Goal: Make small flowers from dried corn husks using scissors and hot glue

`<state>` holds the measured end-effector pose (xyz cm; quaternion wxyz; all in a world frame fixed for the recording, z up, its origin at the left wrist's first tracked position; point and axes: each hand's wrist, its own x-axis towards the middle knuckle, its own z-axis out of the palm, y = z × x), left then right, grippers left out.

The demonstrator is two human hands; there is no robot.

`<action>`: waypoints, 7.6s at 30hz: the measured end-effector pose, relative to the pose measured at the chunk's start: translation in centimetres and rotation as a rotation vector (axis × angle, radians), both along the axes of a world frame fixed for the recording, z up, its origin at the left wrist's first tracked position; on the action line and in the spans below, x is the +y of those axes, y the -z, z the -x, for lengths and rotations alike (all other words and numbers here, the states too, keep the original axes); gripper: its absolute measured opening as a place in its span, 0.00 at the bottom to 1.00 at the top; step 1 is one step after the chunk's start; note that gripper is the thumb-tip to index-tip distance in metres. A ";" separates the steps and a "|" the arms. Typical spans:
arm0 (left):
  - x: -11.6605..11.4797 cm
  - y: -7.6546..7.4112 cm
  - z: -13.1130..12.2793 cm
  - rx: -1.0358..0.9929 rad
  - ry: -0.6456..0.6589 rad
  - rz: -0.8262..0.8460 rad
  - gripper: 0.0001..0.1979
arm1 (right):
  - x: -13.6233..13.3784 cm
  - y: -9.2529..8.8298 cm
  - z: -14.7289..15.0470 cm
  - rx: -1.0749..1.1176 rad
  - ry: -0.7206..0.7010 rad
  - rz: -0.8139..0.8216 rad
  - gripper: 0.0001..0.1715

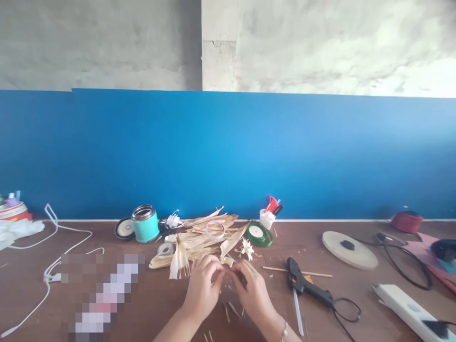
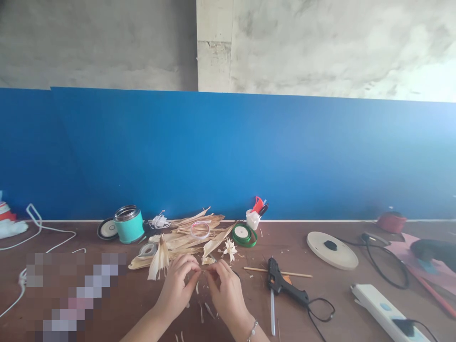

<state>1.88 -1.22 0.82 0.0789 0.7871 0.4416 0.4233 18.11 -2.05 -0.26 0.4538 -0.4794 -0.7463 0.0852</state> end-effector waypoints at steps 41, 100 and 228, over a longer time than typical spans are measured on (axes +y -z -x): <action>0.0 0.1 0.1 -0.022 0.046 0.023 0.06 | 0.1 0.1 0.1 0.000 -0.051 0.019 0.09; 0.0 -1.3 -0.2 -0.758 0.452 1.062 0.17 | 0.0 -0.7 0.6 0.645 -0.374 0.379 0.17; 0.3 0.9 -1.7 -0.473 0.185 0.460 0.13 | 1.1 -2.4 0.1 0.526 -0.145 0.337 0.18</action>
